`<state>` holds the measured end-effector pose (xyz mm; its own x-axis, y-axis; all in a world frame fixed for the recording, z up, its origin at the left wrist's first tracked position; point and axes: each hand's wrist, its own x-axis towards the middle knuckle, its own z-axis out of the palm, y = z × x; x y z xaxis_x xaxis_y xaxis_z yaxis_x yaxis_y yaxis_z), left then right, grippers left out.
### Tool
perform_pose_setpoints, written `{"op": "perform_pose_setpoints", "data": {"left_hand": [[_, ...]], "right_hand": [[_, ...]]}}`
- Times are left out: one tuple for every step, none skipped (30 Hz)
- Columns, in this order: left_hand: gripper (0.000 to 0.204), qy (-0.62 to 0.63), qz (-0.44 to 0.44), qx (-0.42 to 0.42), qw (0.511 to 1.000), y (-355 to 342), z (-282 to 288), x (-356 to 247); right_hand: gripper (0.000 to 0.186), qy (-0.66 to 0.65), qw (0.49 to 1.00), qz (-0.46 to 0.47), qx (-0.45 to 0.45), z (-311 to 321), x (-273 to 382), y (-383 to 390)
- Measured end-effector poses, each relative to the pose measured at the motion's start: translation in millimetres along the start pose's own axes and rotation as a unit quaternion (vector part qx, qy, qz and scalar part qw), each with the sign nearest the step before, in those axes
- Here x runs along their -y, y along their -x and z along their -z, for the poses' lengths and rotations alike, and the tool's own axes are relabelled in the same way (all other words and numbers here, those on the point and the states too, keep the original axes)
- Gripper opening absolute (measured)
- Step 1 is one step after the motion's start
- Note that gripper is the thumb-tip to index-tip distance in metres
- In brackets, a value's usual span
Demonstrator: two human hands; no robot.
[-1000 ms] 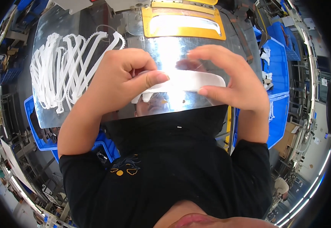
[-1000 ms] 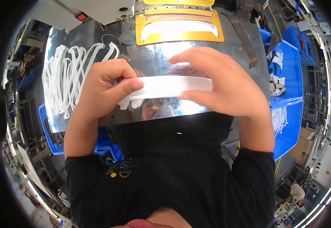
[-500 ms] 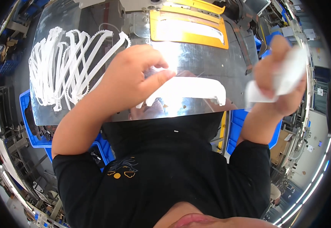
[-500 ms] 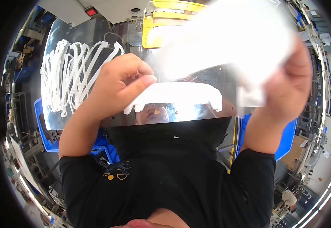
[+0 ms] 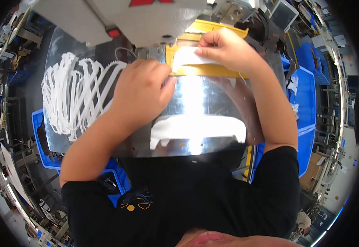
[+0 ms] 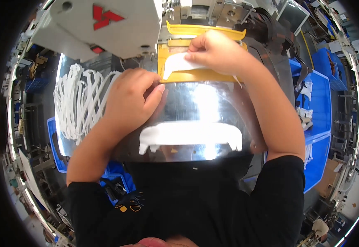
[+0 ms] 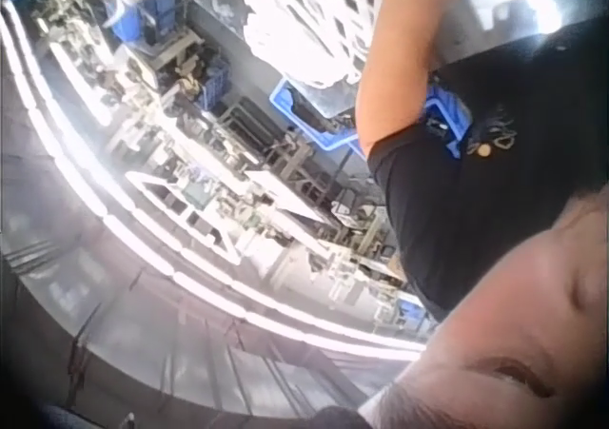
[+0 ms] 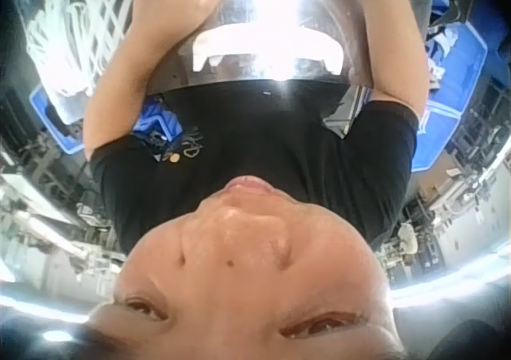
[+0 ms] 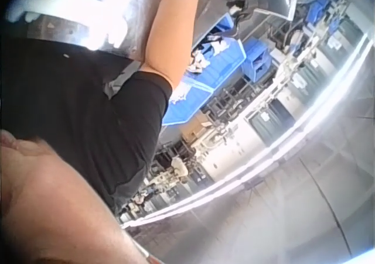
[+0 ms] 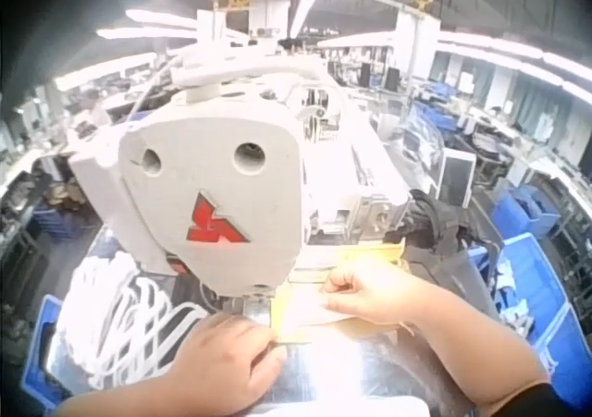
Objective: The recorder is using an industrial sewing machine to assemble white fabric components, possibly mask parts or straps, by placing them into a guide jig.
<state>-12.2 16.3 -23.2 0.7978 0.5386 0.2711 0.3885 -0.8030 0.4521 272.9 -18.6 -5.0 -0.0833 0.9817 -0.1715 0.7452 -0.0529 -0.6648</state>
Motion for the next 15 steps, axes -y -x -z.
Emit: {"op": "perform_pose_setpoints", "data": {"left_hand": [[0.018,0.013,-0.018,-0.038,0.999,-0.2,-5.9,4.3],[0.024,0.01,-0.022,-0.024,0.999,1.6,-7.1,7.6],[0.024,0.009,-0.026,-0.018,0.999,0.3,-5.1,11.3],[0.03,0.002,-0.051,-0.021,0.998,-1.1,-0.8,12.6],[0.035,-0.003,-0.076,-0.023,0.997,-2.4,1.7,14.0],[0.035,-0.001,-0.079,-0.017,0.997,-2.9,2.0,15.8],[0.04,-0.011,-0.081,-0.004,0.997,-4.0,3.1,18.6],[0.044,-0.021,-0.083,0.01,0.996,-5.1,3.6,19.7],[0.044,-0.021,-0.086,0.014,0.996,-6.2,4.3,18.5],[0.046,-0.031,-0.088,0.022,0.995,-7.0,4.3,18.0],[0.047,-0.04,-0.09,0.03,0.995,-7.4,4.3,18.1],[0.047,-0.039,-0.089,0.034,0.995,-7.3,3.9,19.4],[0.048,-0.047,-0.091,0.037,0.994,-6.9,3.4,18.9],[0.049,-0.055,-0.092,0.04,0.993,-6.8,2.7,18.5],[0.049,-0.054,-0.092,0.041,0.993,-7.2,2.2,18.0]], "right_hand": [[0.027,-0.005,1.0,0.0,-0.004,-1.6,2.7,1.5],[0.027,0.009,1.0,0.0,-0.009,-2.3,5.1,2.4],[0.027,0.023,1.0,-0.002,-0.014,-1.9,6.3,0.7],[0.028,0.024,0.999,0.002,-0.027,-0.6,8.6,-1.0],[0.028,0.019,0.999,-0.003,-0.03,-1.5,9.8,-2.2],[0.029,0.03,0.999,-0.007,-0.027,-3.3,10.9,-2.4],[0.03,0.04,0.999,-0.011,-0.025,-4.0,11.8,-2.9],[0.03,0.036,0.999,-0.014,-0.028,-3.7,12.8,-1.8],[0.031,0.044,0.998,-0.014,-0.031,-3.3,14.2,0.1],[0.031,0.053,0.998,-0.014,-0.031,-4.0,13.9,-0.8],[0.031,0.05,0.998,-0.017,-0.03,-5.3,12.9,-2.4],[0.031,0.057,0.998,-0.011,-0.037,-6.8,11.8,-3.9],[0.031,0.066,0.997,-0.005,-0.046,-7.0,11.3,-3.5],[0.031,0.065,0.997,-0.007,-0.045,-6.9,11.3,-3.5],[0.031,0.068,0.997,-0.005,-0.046,-6.7,11.5,-3.7]]}}
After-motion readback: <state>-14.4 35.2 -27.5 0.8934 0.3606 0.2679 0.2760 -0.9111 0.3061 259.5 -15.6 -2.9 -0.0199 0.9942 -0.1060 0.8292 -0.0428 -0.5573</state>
